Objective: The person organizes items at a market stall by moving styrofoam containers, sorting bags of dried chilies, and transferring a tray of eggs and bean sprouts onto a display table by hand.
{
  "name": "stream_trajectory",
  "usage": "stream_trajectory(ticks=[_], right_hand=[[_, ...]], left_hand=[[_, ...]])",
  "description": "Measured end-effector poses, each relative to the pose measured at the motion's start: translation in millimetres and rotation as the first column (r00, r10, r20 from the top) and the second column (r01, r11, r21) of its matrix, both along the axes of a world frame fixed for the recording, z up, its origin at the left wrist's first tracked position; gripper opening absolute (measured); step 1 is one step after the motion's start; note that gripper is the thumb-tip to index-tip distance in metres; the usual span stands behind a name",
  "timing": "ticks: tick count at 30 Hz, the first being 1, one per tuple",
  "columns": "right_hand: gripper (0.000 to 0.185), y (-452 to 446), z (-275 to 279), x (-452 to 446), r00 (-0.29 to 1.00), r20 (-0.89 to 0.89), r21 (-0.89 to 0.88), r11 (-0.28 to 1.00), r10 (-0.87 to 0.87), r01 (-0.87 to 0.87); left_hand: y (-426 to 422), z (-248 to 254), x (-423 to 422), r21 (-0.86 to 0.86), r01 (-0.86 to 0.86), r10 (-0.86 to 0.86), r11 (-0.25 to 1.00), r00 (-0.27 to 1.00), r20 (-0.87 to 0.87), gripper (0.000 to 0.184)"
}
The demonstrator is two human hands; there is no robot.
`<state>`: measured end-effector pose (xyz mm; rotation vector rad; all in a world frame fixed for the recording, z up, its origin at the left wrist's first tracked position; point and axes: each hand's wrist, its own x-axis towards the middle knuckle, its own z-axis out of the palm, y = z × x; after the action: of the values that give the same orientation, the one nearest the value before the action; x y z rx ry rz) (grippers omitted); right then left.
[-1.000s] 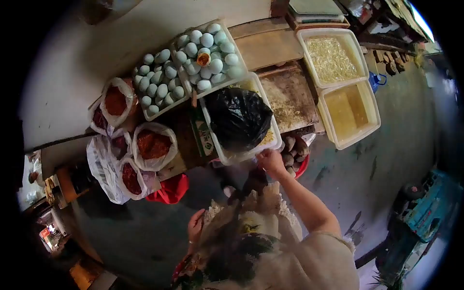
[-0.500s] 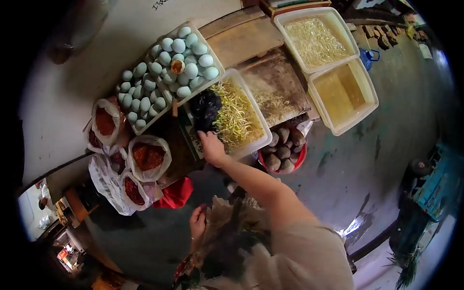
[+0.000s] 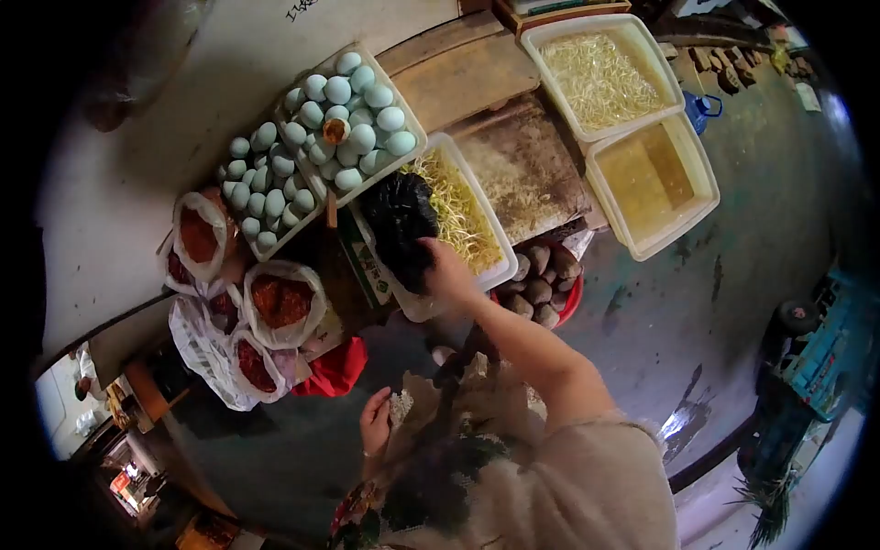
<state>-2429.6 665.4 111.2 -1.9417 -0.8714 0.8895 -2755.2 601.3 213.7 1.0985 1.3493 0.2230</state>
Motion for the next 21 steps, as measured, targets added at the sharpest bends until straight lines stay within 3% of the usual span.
stream_trajectory(ticks=[3, 7, 9, 11, 15, 17, 21], right_hand=[[0.051, -19.1, -5.6, 33.3, 0.988, 0.121, -0.252, 0.959, -0.1, 0.128], [0.075, -18.7, 16.2, 55.3, 0.979, 0.171, -0.241, 0.958, -0.115, 0.155], [0.094, -13.9, -10.9, 45.1, 0.973, 0.206, -0.284, 0.945, -0.104, 0.161], [0.089, 2.1, -4.0, 44.2, 0.978, 0.152, -0.411, 0.891, -0.142, 0.193], [0.084, 23.6, -17.3, 29.2, 0.98, -0.006, -0.388, 0.903, -0.2, 0.182], [0.08, 23.8, 11.5, 9.3, 0.986, 0.143, -0.352, 0.927, -0.082, 0.128], [0.072, 24.1, 41.6, -22.2, 0.985, 0.168, -0.306, 0.952, 0.044, 0.01]], left_hand=[[5.2, 4.2, 6.1, 0.019, 0.042, -0.042, 0.999, 0.999, -0.029, 0.027], [6.5, 2.0, 11.0, -0.078, 0.025, -0.028, 0.997, 0.999, -0.036, 0.027], [8.2, 2.2, 14.1, -0.135, 0.006, -0.012, 0.991, 0.999, -0.044, 0.027], [13.3, 9.4, 21.2, -0.158, 0.031, -0.033, 0.987, 0.999, -0.008, 0.027], [15.0, 7.3, 21.5, -0.083, 0.1, -0.105, 0.992, 0.993, -0.053, 0.027], [10.2, -2.6, 14.0, -0.088, 0.077, -0.077, 0.993, 0.997, -0.004, 0.026], [8.9, -8.6, 14.8, -0.123, 0.069, -0.074, 0.99, 0.997, -0.037, 0.025]])
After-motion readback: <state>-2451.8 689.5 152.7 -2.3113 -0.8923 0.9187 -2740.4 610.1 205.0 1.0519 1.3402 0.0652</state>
